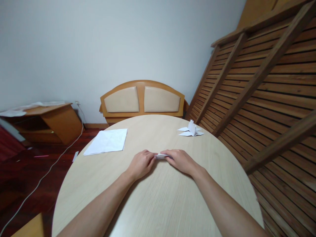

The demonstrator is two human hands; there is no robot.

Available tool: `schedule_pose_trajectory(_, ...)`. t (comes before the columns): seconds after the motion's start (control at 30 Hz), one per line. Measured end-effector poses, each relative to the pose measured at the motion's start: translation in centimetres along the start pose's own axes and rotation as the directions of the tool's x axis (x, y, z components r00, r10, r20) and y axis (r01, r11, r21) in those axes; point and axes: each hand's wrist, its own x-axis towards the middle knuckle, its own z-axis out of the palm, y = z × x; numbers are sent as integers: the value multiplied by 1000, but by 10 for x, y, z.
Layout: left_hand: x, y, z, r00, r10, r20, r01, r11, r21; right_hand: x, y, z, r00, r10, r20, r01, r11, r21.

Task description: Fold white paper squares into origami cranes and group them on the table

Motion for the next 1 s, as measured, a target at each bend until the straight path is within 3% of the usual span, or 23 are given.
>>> schedule_pose_trajectory(0.33, 1, 2, -2, 994, -92, -66, 98, 990, 104, -2, -10, -8, 996, 70, -51, -64, 991, 115)
schedule_pose_trajectory(0.53, 1, 0, -1, 975, -222, -18, 223, 966, 129, 1, -6, -6, 988, 148, -34, -136, 960, 246)
schedule_pose_trajectory(0.6, 1, -1, -1, 969, -241, -60, 246, 964, 105, 2, -3, -3, 983, 181, -37, -169, 960, 223)
schedule_pose_trajectory(0.67, 1, -1, -1, 971, -178, -158, 188, 981, 50, 3, 1, 0, 975, 217, -54, -203, 961, 186)
schedule_pose_trajectory(0.73, 0, -1, 0, 975, -54, -217, 56, 998, 3, 3, 4, 3, 966, 248, -73, -235, 960, 150)
schedule_pose_trajectory(0.87, -1, 1, 2, 981, 181, -69, -185, 982, -45, 2, 8, 6, 954, 290, -80, -286, 957, 48)
schedule_pose_trajectory(1.0, -2, 5, 4, 957, 279, 81, -274, 959, -73, 1, 8, 7, 938, 339, -70, -344, 937, -58)
